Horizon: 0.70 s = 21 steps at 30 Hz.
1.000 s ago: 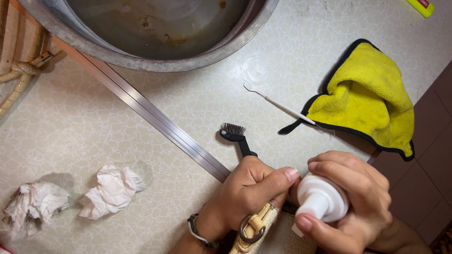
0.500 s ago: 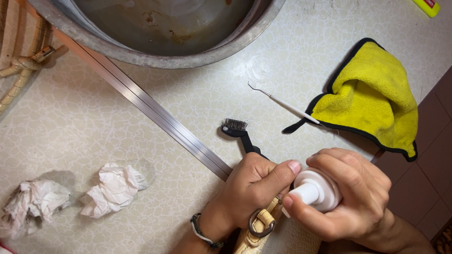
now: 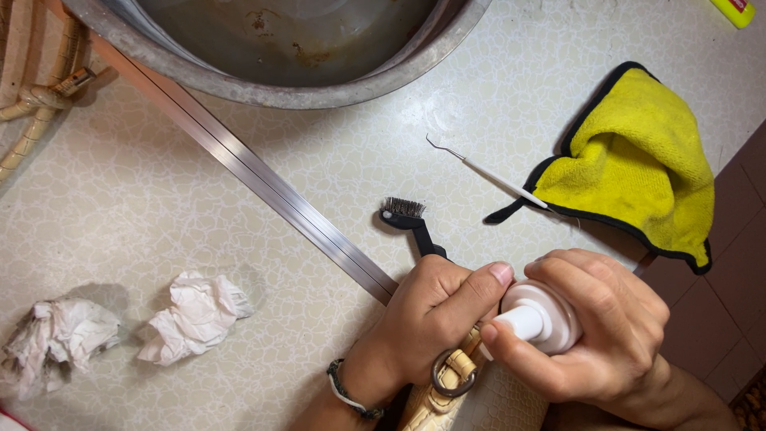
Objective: Cleaning and repairing the edges of a white textured bag using a pick tool and a cloth.
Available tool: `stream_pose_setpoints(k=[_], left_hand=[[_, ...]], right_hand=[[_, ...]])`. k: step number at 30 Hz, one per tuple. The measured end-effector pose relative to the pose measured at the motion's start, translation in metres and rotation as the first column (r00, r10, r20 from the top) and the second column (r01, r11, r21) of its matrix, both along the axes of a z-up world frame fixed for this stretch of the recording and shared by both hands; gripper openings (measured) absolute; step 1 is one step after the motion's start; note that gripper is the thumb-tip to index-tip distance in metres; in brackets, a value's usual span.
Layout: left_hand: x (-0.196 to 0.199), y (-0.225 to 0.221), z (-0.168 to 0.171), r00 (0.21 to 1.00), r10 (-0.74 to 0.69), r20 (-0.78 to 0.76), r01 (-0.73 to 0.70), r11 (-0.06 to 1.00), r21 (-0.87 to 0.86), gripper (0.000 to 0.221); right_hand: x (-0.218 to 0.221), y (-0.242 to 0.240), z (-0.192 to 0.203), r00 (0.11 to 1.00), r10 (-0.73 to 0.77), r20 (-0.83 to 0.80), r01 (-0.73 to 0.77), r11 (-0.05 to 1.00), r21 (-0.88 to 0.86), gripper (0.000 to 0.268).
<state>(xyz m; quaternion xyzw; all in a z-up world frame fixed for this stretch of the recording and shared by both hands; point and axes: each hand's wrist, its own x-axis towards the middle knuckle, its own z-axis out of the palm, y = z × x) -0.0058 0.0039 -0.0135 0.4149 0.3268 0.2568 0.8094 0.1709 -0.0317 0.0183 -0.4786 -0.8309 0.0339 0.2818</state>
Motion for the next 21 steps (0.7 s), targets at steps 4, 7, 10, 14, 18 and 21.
stream_pose_setpoints(k=[4,7,10,14,18,21], left_hand=[[0.002,-0.002,-0.002,0.997,0.027,0.067,-0.025,0.999,-0.036,0.057],[0.004,-0.003,-0.004,0.971,0.111,0.211,-0.106,0.994,-0.039,0.056],[0.0,-0.001,-0.002,0.99,0.031,0.141,-0.024,0.998,-0.055,0.058],[0.001,0.001,0.006,0.974,0.075,0.215,-0.042,0.987,-0.152,0.058],[0.004,0.0,0.008,0.976,0.084,0.201,-0.065,0.993,-0.101,0.057],[0.007,-0.002,0.004,0.966,0.096,0.238,-0.066,0.989,-0.129,0.059]], right_hand=[[0.014,0.009,-0.003,0.965,0.205,0.165,-0.234,0.955,0.184,0.026],[0.028,0.016,-0.009,0.952,0.232,0.2,-0.278,0.928,0.25,0.043],[0.046,0.024,-0.019,0.976,0.171,0.135,-0.211,0.896,0.39,0.059],[0.06,0.035,-0.012,0.889,-0.179,-0.422,0.22,0.974,0.05,0.052],[0.058,0.08,-0.004,0.713,-0.076,-0.697,0.051,0.997,-0.057,0.04],[0.048,0.102,-0.012,0.711,-0.122,-0.692,0.041,0.99,-0.132,0.054]])
